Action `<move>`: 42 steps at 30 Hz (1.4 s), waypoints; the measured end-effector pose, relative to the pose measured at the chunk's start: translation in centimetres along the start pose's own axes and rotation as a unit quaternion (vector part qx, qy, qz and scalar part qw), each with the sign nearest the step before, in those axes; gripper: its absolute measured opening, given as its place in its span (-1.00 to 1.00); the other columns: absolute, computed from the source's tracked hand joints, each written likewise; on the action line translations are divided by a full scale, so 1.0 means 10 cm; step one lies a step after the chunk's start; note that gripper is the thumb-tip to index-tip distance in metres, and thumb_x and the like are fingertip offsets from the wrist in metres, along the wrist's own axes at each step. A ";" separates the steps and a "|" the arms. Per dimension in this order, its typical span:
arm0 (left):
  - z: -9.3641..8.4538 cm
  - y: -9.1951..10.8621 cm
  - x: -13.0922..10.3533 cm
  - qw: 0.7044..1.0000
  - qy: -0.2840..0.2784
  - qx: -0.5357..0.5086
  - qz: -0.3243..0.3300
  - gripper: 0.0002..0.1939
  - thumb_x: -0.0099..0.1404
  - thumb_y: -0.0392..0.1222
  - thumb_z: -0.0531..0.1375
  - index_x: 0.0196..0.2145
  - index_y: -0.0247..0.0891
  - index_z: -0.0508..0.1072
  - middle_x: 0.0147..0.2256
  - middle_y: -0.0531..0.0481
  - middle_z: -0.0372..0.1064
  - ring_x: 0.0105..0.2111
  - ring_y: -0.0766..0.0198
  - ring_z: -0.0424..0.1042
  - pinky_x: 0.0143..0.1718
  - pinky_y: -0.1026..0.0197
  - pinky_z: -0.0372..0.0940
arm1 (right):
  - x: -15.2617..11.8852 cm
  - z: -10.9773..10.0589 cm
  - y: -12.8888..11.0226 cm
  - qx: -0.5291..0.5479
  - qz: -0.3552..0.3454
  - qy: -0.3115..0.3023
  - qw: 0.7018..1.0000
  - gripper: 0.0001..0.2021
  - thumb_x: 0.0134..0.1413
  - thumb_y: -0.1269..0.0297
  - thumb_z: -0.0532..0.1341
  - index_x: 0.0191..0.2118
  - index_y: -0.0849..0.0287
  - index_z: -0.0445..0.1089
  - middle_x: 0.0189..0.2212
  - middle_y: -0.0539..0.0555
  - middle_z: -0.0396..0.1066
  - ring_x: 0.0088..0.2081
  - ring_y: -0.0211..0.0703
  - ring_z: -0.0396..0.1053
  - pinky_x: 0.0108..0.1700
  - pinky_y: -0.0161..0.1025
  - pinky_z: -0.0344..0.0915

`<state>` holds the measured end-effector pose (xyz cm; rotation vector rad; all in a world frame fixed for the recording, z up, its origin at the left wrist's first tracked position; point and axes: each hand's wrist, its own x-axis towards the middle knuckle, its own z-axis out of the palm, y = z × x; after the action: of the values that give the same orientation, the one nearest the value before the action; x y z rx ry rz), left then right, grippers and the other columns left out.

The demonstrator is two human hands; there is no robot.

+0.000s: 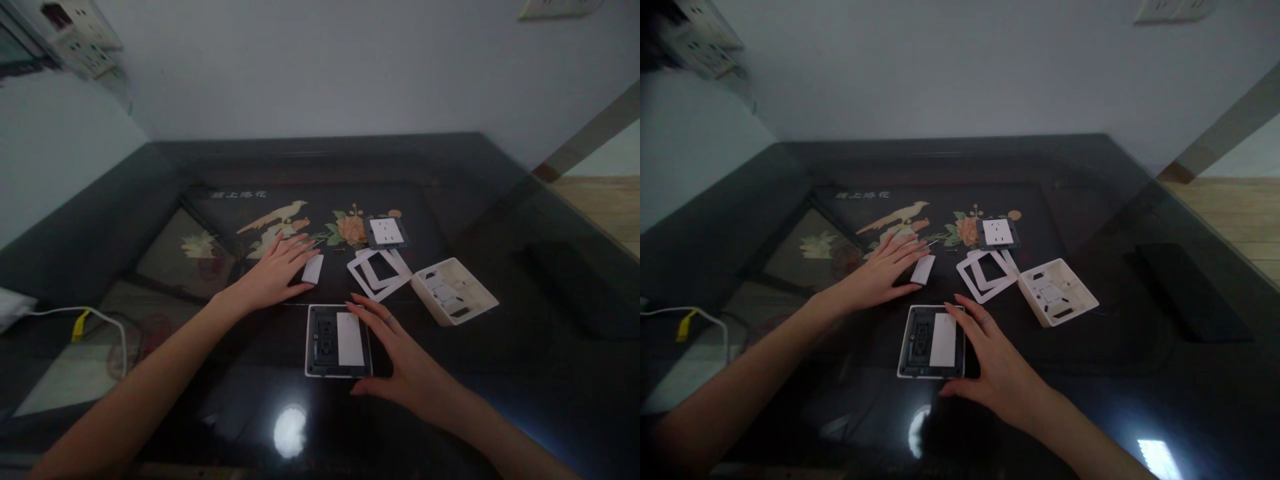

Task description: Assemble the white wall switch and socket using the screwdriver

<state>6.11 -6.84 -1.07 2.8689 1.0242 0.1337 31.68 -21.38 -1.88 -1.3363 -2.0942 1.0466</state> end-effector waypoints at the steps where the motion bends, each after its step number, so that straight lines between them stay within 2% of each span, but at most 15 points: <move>1: 0.01 -0.01 0.00 1.000 -0.003 -0.002 0.000 -0.38 0.35 0.01 0.19 0.26 -0.29 0.18 0.31 -0.26 0.13 0.37 -0.07 -0.04 0.34 -0.31 -0.25 | 0.00 -0.01 0.00 0.003 -0.001 0.000 1.000 -0.01 -0.14 0.18 0.47 0.37 -0.08 -0.05 0.39 0.22 -0.08 0.37 0.17 0.01 0.29 0.17 0.14; 7: 0.05 0.03 -0.02 1.000 0.007 -0.004 0.013 -0.49 0.40 -0.07 0.15 0.23 -0.28 0.23 0.23 -0.17 0.27 0.33 -0.01 0.05 0.35 -0.23 -0.20 | 0.00 -0.01 -0.03 0.004 0.013 -0.007 1.000 -0.08 -0.08 0.20 0.44 0.36 -0.04 -0.02 0.39 0.22 -0.07 0.38 0.14 -0.02 0.32 0.19 0.08; 11: 0.05 0.00 0.00 1.000 0.001 -0.006 0.015 -0.44 0.38 -0.02 0.16 0.25 -0.31 0.22 0.24 -0.22 0.22 0.29 -0.06 0.07 0.33 -0.19 -0.09 | 0.01 -0.01 -0.04 -0.002 0.026 -0.011 1.000 -0.10 -0.08 0.22 0.44 0.35 0.01 0.00 0.39 0.22 -0.07 0.38 0.12 -0.03 0.33 0.16 0.05; 15: 0.04 -0.03 0.05 1.000 -0.008 -0.012 0.022 -0.36 0.33 0.07 0.20 0.24 -0.30 0.22 0.24 -0.25 0.20 0.29 -0.09 0.06 0.31 -0.17 -0.04 | 0.00 -0.02 -0.03 -0.005 0.010 -0.004 1.000 -0.08 -0.08 0.22 0.44 0.36 -0.05 -0.01 0.39 0.21 -0.05 0.38 0.13 -0.02 0.32 0.15 0.10; 19: 0.01 -0.05 0.11 0.999 -0.013 -0.021 0.021 -0.32 0.30 0.07 0.23 0.25 -0.32 0.21 0.24 -0.29 0.16 0.29 -0.11 0.05 0.29 -0.17 0.00 | 0.00 -0.01 -0.01 -0.005 -0.007 0.002 1.000 -0.06 -0.09 0.22 0.45 0.37 -0.08 -0.03 0.38 0.20 -0.04 0.37 0.14 0.00 0.31 0.17 0.11; 27: -0.04 -0.06 0.20 0.998 0.010 -0.057 0.013 -0.40 0.20 0.07 0.32 0.09 -0.30 0.34 0.20 -0.26 0.22 0.27 -0.09 0.11 0.27 -0.16 0.07 | 0.01 -0.02 -0.01 -0.004 0.009 -0.011 1.000 -0.09 -0.08 0.20 0.44 0.35 0.01 -0.01 0.38 0.24 -0.06 0.38 0.14 -0.02 0.33 0.19 0.06; 31: -0.17 0.10 0.04 0.988 0.084 -0.118 -0.046 -0.38 0.24 0.04 0.30 0.14 -0.33 0.27 0.14 -0.27 0.29 0.19 -0.02 0.25 0.23 -0.14 0.16 | 0.00 -0.02 -0.02 -0.005 0.007 -0.016 1.000 -0.10 -0.08 0.17 0.44 0.34 0.00 0.01 0.39 0.23 -0.08 0.38 0.15 -0.03 0.32 0.19 0.08; 35: -0.29 0.42 -0.27 0.959 0.141 -0.223 -0.106 -0.43 0.27 0.03 0.29 0.15 -0.22 0.29 0.12 -0.18 0.34 0.13 0.02 0.34 0.19 -0.08 0.23 | -0.01 -0.01 -0.01 -0.010 0.007 -0.016 1.000 -0.11 -0.06 0.18 0.43 0.35 -0.03 -0.01 0.40 0.21 -0.11 0.38 0.15 -0.04 0.31 0.17 0.11; 39: -0.23 0.71 -0.49 0.942 0.149 -0.274 -0.120 -0.43 0.28 0.05 0.27 0.16 -0.21 0.29 0.12 -0.16 0.34 0.12 0.04 0.33 0.18 -0.03 0.25 | -0.01 0.00 0.00 -0.010 0.009 -0.017 1.000 -0.12 -0.05 0.10 0.42 0.35 -0.04 -0.01 0.40 0.20 -0.13 0.39 0.14 -0.07 0.32 0.15 0.09; 42: -0.16 0.79 -0.56 0.940 0.138 -0.288 -0.117 -0.43 0.27 0.06 0.27 0.14 -0.26 0.31 0.08 -0.18 0.34 0.10 0.06 0.34 0.15 0.01 0.29 | -0.02 -0.01 -0.01 -0.006 0.013 -0.018 1.000 -0.12 -0.05 0.00 0.40 0.34 -0.04 0.01 0.40 0.19 -0.14 0.40 0.13 -0.09 0.32 0.13 0.09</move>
<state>6.60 -16.37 1.16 2.2191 1.1286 0.7059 31.79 -21.55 -1.70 -1.3642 -2.1165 1.0786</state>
